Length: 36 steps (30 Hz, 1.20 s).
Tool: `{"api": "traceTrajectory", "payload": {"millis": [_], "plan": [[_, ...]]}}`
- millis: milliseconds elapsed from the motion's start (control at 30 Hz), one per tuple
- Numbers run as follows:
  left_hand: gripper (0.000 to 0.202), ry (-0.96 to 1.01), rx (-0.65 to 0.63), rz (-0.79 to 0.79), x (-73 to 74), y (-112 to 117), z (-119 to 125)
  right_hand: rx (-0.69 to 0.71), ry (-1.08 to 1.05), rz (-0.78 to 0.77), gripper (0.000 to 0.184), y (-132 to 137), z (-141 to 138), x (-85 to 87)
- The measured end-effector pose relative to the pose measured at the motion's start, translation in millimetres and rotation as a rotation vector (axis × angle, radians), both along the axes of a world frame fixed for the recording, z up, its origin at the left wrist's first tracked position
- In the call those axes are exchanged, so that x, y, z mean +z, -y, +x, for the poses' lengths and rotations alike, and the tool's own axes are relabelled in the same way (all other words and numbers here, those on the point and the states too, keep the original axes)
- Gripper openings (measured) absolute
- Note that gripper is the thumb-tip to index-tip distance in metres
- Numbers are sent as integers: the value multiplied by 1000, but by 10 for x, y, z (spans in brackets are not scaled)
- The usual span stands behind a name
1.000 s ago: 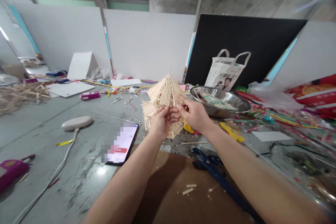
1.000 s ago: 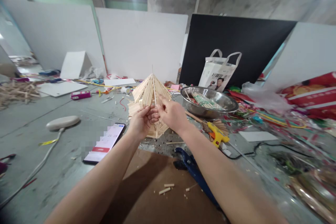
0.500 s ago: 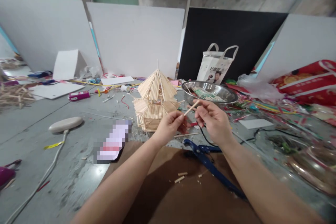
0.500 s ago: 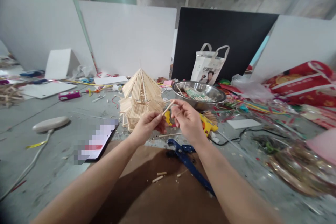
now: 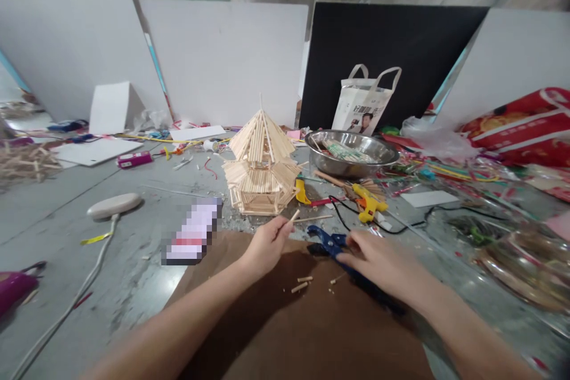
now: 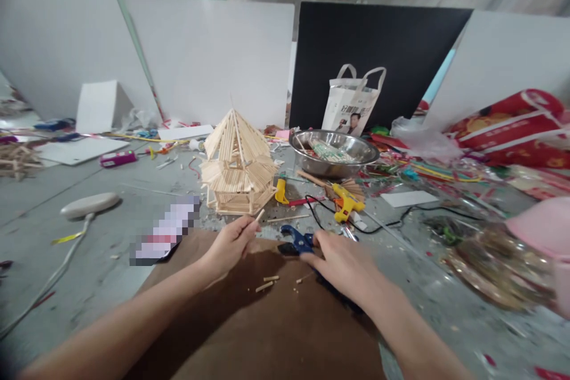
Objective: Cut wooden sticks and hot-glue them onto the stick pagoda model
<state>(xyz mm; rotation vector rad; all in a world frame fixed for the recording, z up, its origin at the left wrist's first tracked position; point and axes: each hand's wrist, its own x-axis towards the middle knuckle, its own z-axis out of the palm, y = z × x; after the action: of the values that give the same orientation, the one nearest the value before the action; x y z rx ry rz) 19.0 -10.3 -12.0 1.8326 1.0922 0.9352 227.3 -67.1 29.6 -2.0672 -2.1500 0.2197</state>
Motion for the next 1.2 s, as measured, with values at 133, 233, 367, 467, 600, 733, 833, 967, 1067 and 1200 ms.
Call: {"api": "traceTrajectory", "payload": {"millis": [133, 233, 367, 467, 600, 733, 833, 967, 1067, 1200], "plan": [[31, -57, 81, 20, -211, 10, -102, 17, 66, -81, 17, 195, 165, -267], [31, -79, 81, 23, -288, 7, -105, -13, 38, -75, 15, 220, 164, -339], [31, -55, 87, 16, -296, 13, -107, -81, -98, -61, 20, 205, 145, -160], [30, -27, 90, 19, -290, 22, -120, -160, -262, 79, 23, 201, 139, 59], [30, 33, 120, 5, -270, 44, -118, -213, -601, 172, 30, 150, 30, 262], [29, 202, 104, -16, -197, 89, -100, -117, -1114, -47, 25, 33, -197, 209], [36, 233, 9, -42, -144, 104, -109, -38, -1379, -131, 21, -56, -327, 26], [33, -52, -51, 56, -137, 71, -161, -57, -1594, -197, 21, -111, -378, -230], [32, -213, -79, 128, -148, 60, -181, -52, -1695, -224, 25, -106, -385, -346], [32, -260, -127, 150, -139, 101, -151, 106, -1721, -317, 35, -72, -425, -404]]}}
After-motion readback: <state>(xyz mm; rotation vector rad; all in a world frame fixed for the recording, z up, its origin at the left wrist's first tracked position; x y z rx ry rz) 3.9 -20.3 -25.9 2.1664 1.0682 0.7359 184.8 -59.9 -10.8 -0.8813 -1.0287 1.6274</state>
